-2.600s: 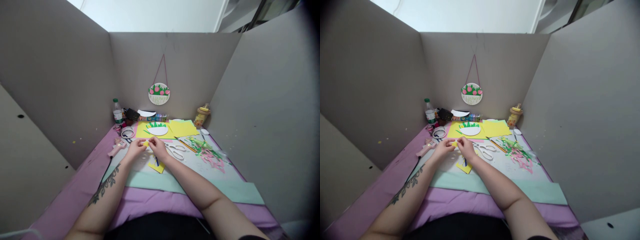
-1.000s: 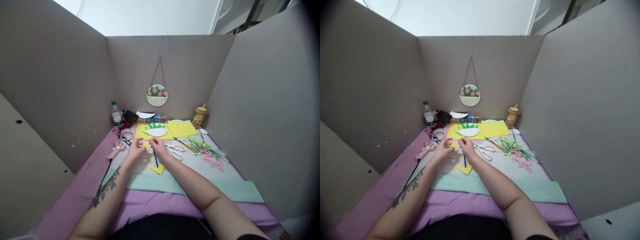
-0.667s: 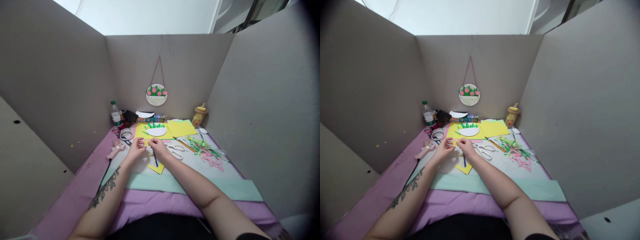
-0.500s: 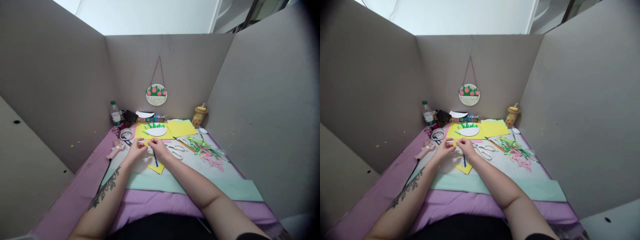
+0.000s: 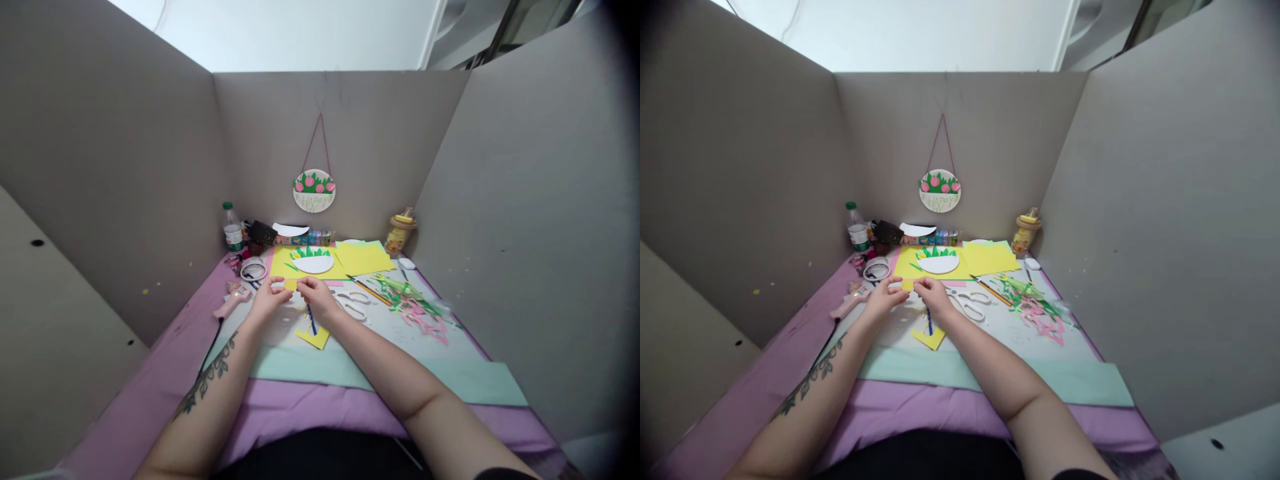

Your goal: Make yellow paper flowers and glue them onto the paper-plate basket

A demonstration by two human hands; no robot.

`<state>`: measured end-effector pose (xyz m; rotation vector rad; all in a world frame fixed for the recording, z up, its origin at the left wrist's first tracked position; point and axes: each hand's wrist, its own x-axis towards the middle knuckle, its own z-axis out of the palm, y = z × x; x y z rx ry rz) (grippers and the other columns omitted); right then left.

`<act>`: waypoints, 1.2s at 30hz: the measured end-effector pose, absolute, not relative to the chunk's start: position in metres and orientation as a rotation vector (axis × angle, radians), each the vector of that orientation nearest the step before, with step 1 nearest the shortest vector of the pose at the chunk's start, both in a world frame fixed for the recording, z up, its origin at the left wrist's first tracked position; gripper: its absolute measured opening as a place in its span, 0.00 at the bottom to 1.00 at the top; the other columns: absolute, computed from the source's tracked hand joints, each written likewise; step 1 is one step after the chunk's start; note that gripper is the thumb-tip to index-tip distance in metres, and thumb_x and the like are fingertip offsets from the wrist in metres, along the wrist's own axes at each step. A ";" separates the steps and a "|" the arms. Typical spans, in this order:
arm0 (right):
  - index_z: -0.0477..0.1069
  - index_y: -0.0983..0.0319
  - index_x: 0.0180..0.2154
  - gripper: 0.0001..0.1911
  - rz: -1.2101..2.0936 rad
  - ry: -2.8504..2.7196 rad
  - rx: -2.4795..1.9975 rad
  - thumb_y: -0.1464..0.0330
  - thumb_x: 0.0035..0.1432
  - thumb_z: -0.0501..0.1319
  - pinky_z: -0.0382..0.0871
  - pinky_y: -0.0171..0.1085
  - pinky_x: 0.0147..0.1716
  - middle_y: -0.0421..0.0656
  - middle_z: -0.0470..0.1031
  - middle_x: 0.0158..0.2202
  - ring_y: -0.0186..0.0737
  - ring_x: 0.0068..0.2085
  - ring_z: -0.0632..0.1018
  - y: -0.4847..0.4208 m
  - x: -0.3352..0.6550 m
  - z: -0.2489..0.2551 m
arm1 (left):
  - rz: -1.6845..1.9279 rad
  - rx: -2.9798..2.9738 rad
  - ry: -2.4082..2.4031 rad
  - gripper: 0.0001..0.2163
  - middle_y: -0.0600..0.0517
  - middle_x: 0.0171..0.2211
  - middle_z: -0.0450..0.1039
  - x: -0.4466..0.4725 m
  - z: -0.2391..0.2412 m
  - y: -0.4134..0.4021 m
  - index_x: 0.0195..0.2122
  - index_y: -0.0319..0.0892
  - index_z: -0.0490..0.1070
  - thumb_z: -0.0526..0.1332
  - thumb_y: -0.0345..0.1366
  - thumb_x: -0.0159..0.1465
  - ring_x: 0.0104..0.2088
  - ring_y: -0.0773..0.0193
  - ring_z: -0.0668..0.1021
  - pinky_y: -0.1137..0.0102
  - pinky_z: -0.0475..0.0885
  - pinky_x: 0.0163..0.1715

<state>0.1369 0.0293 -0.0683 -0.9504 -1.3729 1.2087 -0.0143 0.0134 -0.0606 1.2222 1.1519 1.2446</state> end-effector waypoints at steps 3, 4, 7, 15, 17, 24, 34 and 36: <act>0.68 0.62 0.26 0.09 1.199 -1.381 -0.940 0.63 0.47 0.59 0.53 0.31 0.20 0.34 0.62 0.18 0.30 0.20 0.61 0.027 0.136 -0.067 | 1.249 1.204 1.139 0.26 0.53 0.24 0.73 -0.015 -0.064 0.015 0.43 0.40 0.61 0.69 0.38 0.44 0.25 0.66 0.76 0.74 0.66 0.27; 0.68 0.62 0.27 0.08 1.198 -1.380 -0.934 0.63 0.47 0.60 0.53 0.31 0.20 0.34 0.62 0.19 0.30 0.20 0.61 0.026 0.136 -0.067 | 1.250 1.200 1.138 0.26 0.52 0.24 0.73 -0.015 -0.065 0.015 0.42 0.40 0.61 0.69 0.39 0.44 0.25 0.66 0.76 0.73 0.66 0.27; 0.67 0.62 0.26 0.08 1.209 -1.382 -0.914 0.63 0.47 0.60 0.53 0.31 0.20 0.34 0.62 0.19 0.30 0.20 0.61 0.025 0.135 -0.066 | 1.252 1.215 1.143 0.26 0.52 0.24 0.74 -0.014 -0.066 0.016 0.42 0.40 0.62 0.69 0.40 0.44 0.25 0.66 0.76 0.73 0.67 0.27; 0.63 0.61 0.24 0.09 1.227 -1.372 -0.907 0.62 0.48 0.58 0.52 0.31 0.19 0.34 0.61 0.18 0.30 0.19 0.60 0.026 0.134 -0.068 | 1.197 1.261 1.093 0.25 0.51 0.25 0.74 -0.013 -0.056 0.009 0.43 0.39 0.62 0.69 0.39 0.46 0.27 0.64 0.77 0.73 0.67 0.28; 0.62 0.61 0.24 0.10 1.213 -1.369 -0.917 0.62 0.48 0.58 0.52 0.31 0.20 0.33 0.60 0.18 0.30 0.19 0.59 0.028 0.134 -0.071 | 1.194 1.253 1.049 0.26 0.50 0.26 0.75 -0.012 -0.054 0.007 0.44 0.38 0.63 0.69 0.39 0.46 0.30 0.63 0.78 0.71 0.69 0.31; 0.61 0.60 0.23 0.13 1.220 -1.360 -0.921 0.59 0.49 0.59 0.51 0.31 0.19 0.33 0.60 0.17 0.30 0.18 0.59 0.034 0.135 -0.077 | 1.216 1.243 1.076 0.22 0.48 0.29 0.75 -0.011 -0.053 0.008 0.41 0.38 0.67 0.67 0.43 0.49 0.33 0.62 0.78 0.69 0.71 0.34; 0.66 0.62 0.23 0.11 1.176 -1.417 -0.923 0.61 0.49 0.60 0.55 0.32 0.22 0.35 0.63 0.19 0.31 0.21 0.61 0.026 0.134 -0.070 | 1.282 1.302 1.119 0.14 0.50 0.28 0.73 -0.011 -0.055 0.011 0.34 0.38 0.69 0.65 0.40 0.49 0.29 0.65 0.76 0.71 0.71 0.29; 0.66 0.62 0.23 0.11 1.162 -1.420 -0.918 0.62 0.48 0.60 0.56 0.32 0.23 0.36 0.64 0.20 0.31 0.22 0.62 0.024 0.133 -0.069 | 1.304 1.317 1.145 0.14 0.51 0.27 0.72 -0.011 -0.056 0.012 0.34 0.39 0.68 0.65 0.40 0.49 0.29 0.65 0.75 0.71 0.70 0.28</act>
